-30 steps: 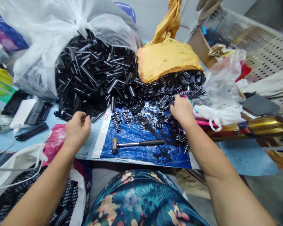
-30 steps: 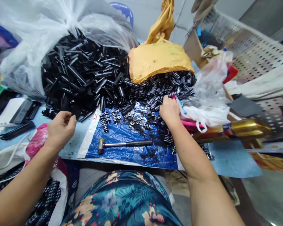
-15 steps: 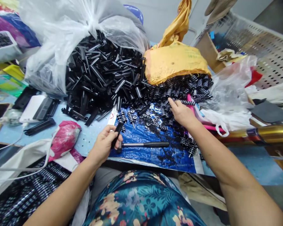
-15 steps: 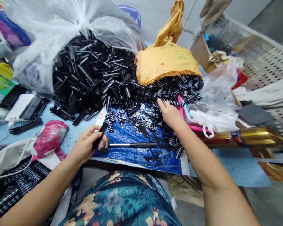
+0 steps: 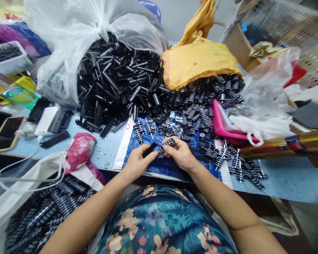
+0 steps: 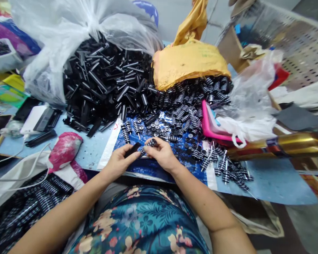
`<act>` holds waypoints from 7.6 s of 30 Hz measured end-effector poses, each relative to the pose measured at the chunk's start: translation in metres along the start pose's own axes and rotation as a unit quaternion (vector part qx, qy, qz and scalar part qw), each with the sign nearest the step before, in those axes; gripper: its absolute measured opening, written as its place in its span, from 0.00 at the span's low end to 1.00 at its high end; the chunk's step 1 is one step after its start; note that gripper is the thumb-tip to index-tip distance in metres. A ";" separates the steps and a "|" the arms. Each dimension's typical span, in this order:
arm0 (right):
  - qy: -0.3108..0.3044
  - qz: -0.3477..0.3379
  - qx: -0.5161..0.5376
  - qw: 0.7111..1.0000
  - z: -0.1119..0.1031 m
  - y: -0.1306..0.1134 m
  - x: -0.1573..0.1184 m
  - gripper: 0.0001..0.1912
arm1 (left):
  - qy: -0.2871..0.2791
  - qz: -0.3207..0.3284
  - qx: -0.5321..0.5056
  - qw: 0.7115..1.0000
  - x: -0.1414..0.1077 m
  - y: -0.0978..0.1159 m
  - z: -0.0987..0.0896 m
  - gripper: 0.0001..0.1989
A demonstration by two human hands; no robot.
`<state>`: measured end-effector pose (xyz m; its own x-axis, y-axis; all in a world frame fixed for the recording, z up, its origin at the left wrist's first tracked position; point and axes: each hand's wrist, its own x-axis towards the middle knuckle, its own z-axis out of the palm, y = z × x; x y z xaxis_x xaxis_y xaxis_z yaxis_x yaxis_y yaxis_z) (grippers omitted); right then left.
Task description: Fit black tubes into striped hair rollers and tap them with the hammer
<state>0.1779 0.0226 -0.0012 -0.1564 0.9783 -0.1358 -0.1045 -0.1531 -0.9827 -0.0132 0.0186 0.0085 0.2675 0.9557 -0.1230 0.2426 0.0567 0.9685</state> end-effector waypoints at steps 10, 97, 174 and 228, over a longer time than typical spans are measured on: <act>0.061 0.137 0.295 0.944 0.023 0.002 -0.008 0.24 | 0.007 -0.087 -0.177 0.980 -0.014 0.001 0.018 0.14; -0.081 -0.314 -0.552 0.768 -0.017 0.041 -0.019 0.11 | 0.006 0.007 0.512 0.859 0.009 -0.002 -0.134 0.14; -0.018 -0.345 -0.569 0.746 -0.001 0.031 -0.033 0.41 | 0.025 -0.037 -0.141 0.989 -0.008 -0.019 -0.018 0.17; 0.291 -0.116 -0.499 0.808 -0.114 -0.004 0.033 0.18 | 0.228 0.019 0.411 0.883 0.030 -0.010 -0.141 0.11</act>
<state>0.2848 0.0712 -0.0164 0.2732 0.9085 0.3162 0.8243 -0.0516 -0.5639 -0.1392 0.0871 0.0254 -0.0681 0.9799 0.1873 0.8858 -0.0270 0.4633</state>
